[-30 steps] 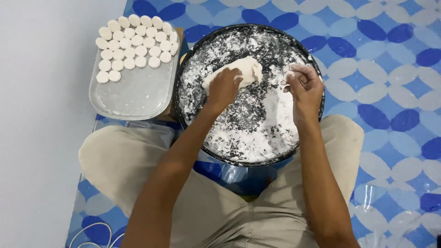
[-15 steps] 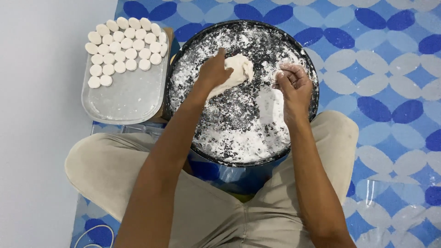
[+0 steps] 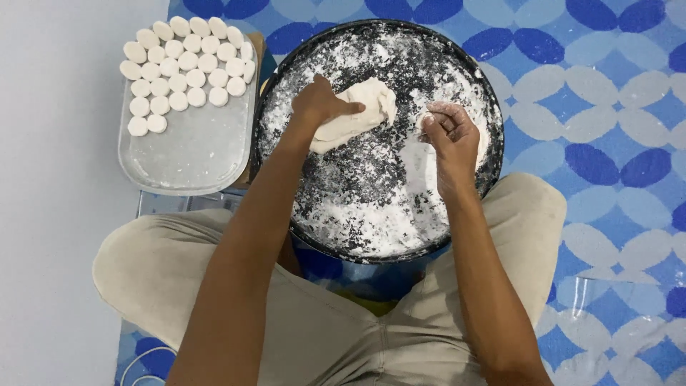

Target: A person is manually shaping small dough balls by pinching pieces from a larger mass, rolling them, and placing them on a tray.

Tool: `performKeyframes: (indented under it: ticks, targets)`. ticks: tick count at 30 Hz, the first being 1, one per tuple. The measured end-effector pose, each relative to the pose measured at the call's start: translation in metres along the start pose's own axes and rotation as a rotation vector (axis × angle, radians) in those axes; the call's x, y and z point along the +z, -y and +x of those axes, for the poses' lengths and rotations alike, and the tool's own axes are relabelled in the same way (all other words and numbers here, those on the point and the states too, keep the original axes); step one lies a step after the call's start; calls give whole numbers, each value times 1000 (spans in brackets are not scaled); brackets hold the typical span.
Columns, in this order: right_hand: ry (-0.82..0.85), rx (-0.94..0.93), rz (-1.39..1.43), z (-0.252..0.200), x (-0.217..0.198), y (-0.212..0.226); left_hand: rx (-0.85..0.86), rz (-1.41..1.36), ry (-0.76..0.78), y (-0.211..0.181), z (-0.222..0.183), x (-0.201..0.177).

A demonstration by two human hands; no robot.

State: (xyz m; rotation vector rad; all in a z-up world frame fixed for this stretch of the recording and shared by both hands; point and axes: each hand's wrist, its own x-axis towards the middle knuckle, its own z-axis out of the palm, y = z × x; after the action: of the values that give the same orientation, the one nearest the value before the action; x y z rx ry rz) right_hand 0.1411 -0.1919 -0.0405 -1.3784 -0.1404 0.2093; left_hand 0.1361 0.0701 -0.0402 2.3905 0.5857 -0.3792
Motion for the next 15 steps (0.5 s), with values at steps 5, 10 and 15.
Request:
performKeyframes:
  ticks: [5,10,15]
  targets:
    - [10,10,1,1,5,-1,-28,95,70,10,24,6]
    - [27,-3,22,3,13,-8,-4,152,38,13,34,8]
    - [38,15,37,-1,20,-9,43,287,-151,26,40,49]
